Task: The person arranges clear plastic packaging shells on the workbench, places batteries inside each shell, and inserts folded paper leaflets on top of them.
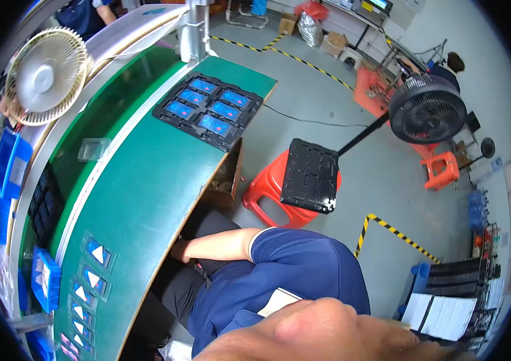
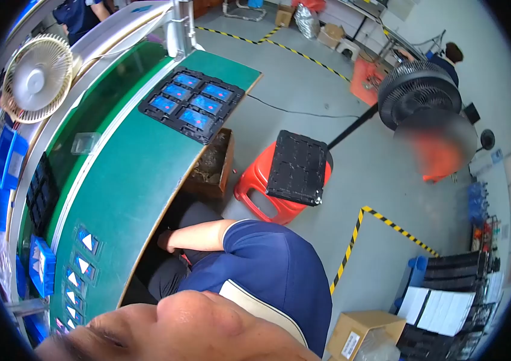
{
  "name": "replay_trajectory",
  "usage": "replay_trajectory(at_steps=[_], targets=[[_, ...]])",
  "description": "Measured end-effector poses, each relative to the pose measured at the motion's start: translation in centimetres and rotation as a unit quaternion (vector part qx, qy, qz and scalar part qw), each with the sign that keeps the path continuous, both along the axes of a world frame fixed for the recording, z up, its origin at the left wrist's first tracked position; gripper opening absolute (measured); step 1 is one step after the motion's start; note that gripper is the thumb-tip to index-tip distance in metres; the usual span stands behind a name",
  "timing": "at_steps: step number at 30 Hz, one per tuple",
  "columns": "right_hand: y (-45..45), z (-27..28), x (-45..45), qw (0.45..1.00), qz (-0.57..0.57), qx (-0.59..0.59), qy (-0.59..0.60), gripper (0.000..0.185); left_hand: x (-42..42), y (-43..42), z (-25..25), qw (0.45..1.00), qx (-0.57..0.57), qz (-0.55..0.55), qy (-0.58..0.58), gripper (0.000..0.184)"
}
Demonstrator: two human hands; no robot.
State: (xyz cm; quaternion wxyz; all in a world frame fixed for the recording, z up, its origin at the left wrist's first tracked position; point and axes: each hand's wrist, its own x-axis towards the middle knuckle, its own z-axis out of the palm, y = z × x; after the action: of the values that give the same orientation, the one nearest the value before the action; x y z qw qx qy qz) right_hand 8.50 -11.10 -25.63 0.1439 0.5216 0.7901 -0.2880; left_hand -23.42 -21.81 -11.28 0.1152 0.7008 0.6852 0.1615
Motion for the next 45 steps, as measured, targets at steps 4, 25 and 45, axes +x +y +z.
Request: replay_trajectory(at_steps=[4, 25, 45], targets=[[0.1, -0.7, -0.4, 1.0, 0.007, 0.015, 0.011, 0.027, -0.1, 1.5, 0.6, 0.999, -0.031, -0.03, 0.03, 0.033], [-0.2, 2.3, -0.5, 0.999, 0.002, -0.008, -0.035, 0.03, 0.4, 7.8, 3.2, 0.945, -0.191, -0.16, 0.213, 0.035], [-7.1, 15.9, 4.7, 0.971, 0.026, -0.055, 0.232, 0.043, 4.2, 5.8, 29.5, 0.914, -0.295, -0.275, -0.042, 0.051]])
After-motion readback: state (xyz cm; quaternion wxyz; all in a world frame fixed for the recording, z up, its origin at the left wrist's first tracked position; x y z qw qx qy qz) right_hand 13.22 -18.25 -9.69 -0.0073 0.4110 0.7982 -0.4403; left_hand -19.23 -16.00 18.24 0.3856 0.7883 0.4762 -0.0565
